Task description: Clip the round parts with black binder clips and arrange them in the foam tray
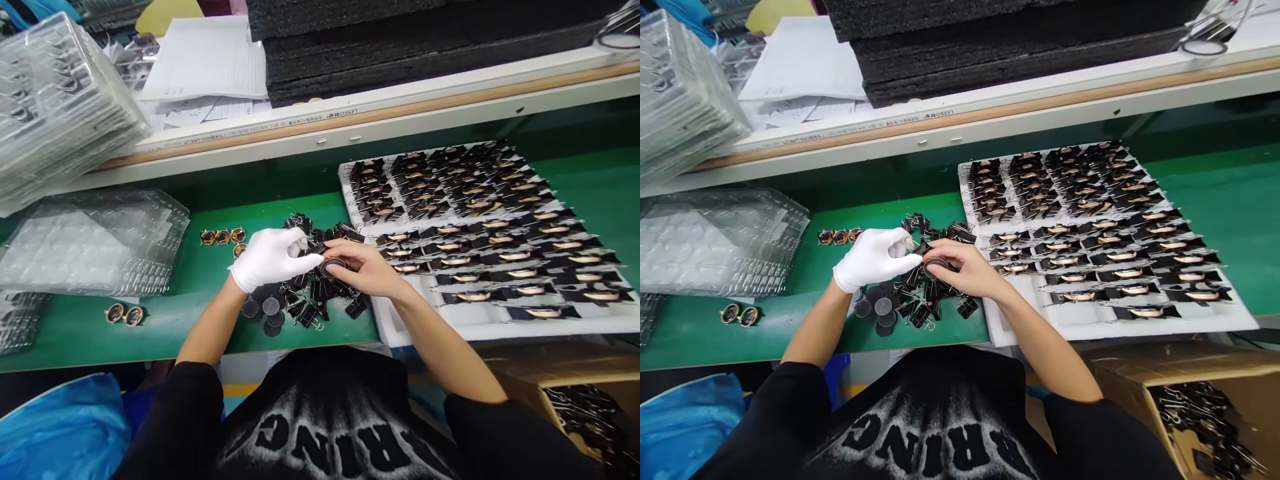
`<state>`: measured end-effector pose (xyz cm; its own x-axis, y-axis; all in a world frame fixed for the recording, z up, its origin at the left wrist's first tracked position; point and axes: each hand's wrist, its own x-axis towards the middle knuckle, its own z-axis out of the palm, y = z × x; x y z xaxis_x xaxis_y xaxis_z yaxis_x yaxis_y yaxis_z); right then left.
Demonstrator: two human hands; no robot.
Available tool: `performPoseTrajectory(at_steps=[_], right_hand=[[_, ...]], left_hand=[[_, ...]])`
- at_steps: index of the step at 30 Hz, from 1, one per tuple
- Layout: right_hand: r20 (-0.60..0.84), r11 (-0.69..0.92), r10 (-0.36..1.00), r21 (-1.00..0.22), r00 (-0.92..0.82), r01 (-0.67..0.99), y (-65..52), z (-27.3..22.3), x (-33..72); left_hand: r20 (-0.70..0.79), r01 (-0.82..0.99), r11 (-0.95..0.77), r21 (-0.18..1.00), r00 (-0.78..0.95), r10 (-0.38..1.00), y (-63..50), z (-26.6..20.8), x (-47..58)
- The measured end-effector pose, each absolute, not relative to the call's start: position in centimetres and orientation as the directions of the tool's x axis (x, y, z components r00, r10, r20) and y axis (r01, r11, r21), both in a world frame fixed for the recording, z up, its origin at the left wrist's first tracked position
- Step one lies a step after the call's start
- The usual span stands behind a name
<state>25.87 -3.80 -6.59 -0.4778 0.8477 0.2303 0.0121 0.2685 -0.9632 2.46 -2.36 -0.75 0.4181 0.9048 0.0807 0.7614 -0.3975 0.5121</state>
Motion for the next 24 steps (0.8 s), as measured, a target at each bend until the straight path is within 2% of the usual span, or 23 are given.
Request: performPoseTrajectory(at_steps=[4,7,12,16,24], right_hand=[[0.216,0.277,0.82,-0.96,-0.53,0.036,-3.8,-6.4,26.2],[0.234,0.297,0.808,-0.954,-0.54,0.031,-3.7,-5.8,26.4],[0.273,0.314,0.876,-0.949,-0.397,0.04,-3.4,-5.3,26.4],[0.188,0.209,0.952,-0.976,-0.242,0.067,-3.4,-5.6,26.0],[0.177,0.216,0.94,-0.971,-0.29,0.108,-3.7,-6.0,26.1]], left_hand=[[0.105,0.731,-0.415,0.542,0.431,0.896,-2.4,-1.3,2.6],[0.135,0.678,-0.387,0.624,0.395,0.909,-2.2,-1.8,2.7],[0.173,0.577,-0.303,0.758,0.271,0.947,-1.9,-1.7,2.5],[0.283,0.572,-0.359,0.737,0.221,0.933,-2.1,-1.5,2.5],[0.414,0.539,-0.525,0.658,0.323,0.851,-2.7,-2.3,2.8]])
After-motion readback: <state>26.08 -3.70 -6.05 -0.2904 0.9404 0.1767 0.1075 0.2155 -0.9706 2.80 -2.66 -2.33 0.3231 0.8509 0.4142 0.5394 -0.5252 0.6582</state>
